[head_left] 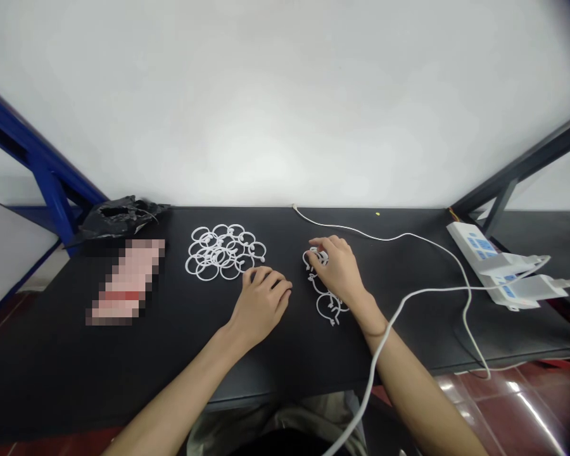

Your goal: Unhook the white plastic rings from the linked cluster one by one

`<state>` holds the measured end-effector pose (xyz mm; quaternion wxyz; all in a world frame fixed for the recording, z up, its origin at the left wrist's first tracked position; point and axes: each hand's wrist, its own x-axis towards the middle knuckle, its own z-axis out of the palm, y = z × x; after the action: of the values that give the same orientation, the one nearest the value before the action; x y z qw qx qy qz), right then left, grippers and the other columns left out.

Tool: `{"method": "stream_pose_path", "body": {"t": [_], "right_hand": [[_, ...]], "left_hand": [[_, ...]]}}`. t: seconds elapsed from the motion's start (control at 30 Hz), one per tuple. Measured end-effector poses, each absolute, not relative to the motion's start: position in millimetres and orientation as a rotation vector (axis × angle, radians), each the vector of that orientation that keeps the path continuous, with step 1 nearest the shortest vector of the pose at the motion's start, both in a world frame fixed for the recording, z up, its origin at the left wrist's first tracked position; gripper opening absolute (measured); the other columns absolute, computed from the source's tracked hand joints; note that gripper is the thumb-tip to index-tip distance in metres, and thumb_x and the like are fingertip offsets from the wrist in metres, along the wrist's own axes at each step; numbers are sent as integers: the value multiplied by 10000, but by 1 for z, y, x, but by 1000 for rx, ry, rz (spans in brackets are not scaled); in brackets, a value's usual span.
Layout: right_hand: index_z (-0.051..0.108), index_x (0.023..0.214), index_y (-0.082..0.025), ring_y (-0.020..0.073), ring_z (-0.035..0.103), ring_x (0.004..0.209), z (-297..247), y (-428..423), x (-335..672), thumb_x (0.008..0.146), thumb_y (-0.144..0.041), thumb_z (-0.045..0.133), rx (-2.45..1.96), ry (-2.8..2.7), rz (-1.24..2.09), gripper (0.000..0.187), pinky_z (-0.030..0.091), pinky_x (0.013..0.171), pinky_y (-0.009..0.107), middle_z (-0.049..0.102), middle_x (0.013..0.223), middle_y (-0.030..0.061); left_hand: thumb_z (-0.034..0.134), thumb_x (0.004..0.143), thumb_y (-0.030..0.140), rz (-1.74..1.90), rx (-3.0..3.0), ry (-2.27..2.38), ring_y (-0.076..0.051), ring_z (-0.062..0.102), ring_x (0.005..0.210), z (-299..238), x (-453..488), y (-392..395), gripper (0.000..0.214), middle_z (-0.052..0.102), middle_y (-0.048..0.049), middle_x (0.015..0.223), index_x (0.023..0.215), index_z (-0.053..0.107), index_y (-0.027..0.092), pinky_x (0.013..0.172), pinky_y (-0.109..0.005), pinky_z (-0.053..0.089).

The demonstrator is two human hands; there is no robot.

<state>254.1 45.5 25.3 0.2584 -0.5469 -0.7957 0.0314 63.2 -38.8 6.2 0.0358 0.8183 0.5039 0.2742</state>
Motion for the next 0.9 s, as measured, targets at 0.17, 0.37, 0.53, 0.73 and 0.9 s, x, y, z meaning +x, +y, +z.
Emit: {"method": "stream_pose_path", "body": {"t": [0.17,0.37,0.53,0.73,0.9], "right_hand": [[682,1043,-168,259,609,916,22,44,253,898,-244,609,-1460,-2209,125,179,464,854,407,656,952,83],[664,1013,-182,221,635,840,18,47,255,887,-128,554,-1381,-2182,274,175,507,794,371,660,924,69],[650,999,-181,191,643,799,18,48,255,864,-97,547,-1330,-2122,355,190,527,787,345,638,926,64],[647,967,-163,172,642,719,17,49,254,853,-144,589,-1405,-2035,409,130,531,733,329,653,907,64],[646,929,-178,197,640,759,17,50,255,866,-152,541,-1409,-2023,394,125,513,755,343,673,879,65]], "left_hand": [[495,963,186,839,2491,1539,-242,536,1010,7,63,-39,174,703,-38,983,973,668,198,922,-455,330],[489,963,192,844,2486,1542,-248,537,1003,7,63,-39,178,705,-43,961,942,666,203,925,-462,328],[498,960,185,843,2478,1528,-244,534,1009,8,64,-39,165,706,-34,953,950,663,199,935,-460,325],[504,957,183,852,2470,1529,-240,537,1002,9,64,-39,165,709,-37,944,947,668,201,925,-452,327],[501,962,188,869,2465,1530,-234,536,1002,9,63,-39,164,708,-30,943,942,663,202,929,-448,319]]}}
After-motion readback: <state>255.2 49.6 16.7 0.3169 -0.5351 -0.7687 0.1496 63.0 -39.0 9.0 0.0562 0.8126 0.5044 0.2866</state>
